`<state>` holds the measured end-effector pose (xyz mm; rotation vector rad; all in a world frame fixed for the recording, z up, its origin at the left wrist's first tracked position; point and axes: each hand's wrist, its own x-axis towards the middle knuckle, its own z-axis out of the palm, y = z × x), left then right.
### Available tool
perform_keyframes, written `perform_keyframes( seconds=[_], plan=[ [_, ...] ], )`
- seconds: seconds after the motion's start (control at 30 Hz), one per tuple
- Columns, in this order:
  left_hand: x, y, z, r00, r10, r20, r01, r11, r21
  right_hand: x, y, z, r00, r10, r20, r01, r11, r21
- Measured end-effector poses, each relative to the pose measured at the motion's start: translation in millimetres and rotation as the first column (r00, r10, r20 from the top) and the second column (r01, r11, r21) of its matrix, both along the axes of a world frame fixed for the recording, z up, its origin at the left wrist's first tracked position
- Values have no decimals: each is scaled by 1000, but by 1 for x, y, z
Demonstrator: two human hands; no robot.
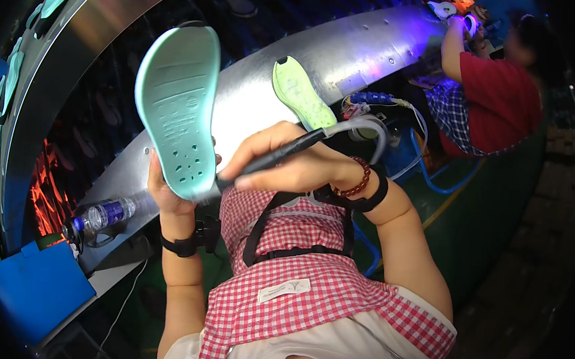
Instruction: Applying adhesive or a treatment substance to the bottom of shoe soles using a brush on an industrial conveyor line.
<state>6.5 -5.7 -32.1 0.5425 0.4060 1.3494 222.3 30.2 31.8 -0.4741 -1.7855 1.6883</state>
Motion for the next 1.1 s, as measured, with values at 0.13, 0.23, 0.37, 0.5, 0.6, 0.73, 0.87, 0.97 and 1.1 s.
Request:
perform_keyframes(
  seconds=[0.13, 0.23, 0.37, 0.5, 0.6, 0.73, 0.87, 0.97, 1.1],
  plan=[
    [-2, 5, 18, 994, -60, -95, 52, 994, -94, -6, 1, -5, 997, 79, 27, -83, 955, 283],
    [-4, 5, 19, 968, -235, -87, 217, 959, -181, 7, 12, 3, 974, 222, 46, -225, 925, 307],
    [5, 5, 32, 952, -246, -181, 173, 923, -343, 5, 21, 4, 978, 195, 78, -210, 924, 321],
    [2, 4, 30, 859, -369, -355, 230, 898, -376, 13, 22, 8, 924, 312, 219, -373, 862, 344],
    [-10, 4, 34, 870, -412, -272, 279, 865, -417, 21, 29, 28, 904, 372, 212, -423, 850, 312],
    [-16, 1, 44, 844, -453, -287, 326, 859, -395, 20, 29, 15, 939, 301, 166, -337, 898, 282],
    [-31, -13, 33, 869, -404, -286, 267, 870, -415, 24, 24, 25, 938, 281, 205, -341, 858, 385],
    [-35, -18, 35, 893, -368, -259, 282, 906, -316, 23, 21, 25, 983, 126, 131, -158, 948, 276],
    [-47, -22, 35, 937, -262, -231, 227, 959, -168, 29, 10, 16, 969, 185, 162, -231, 908, 349]
  ],
)
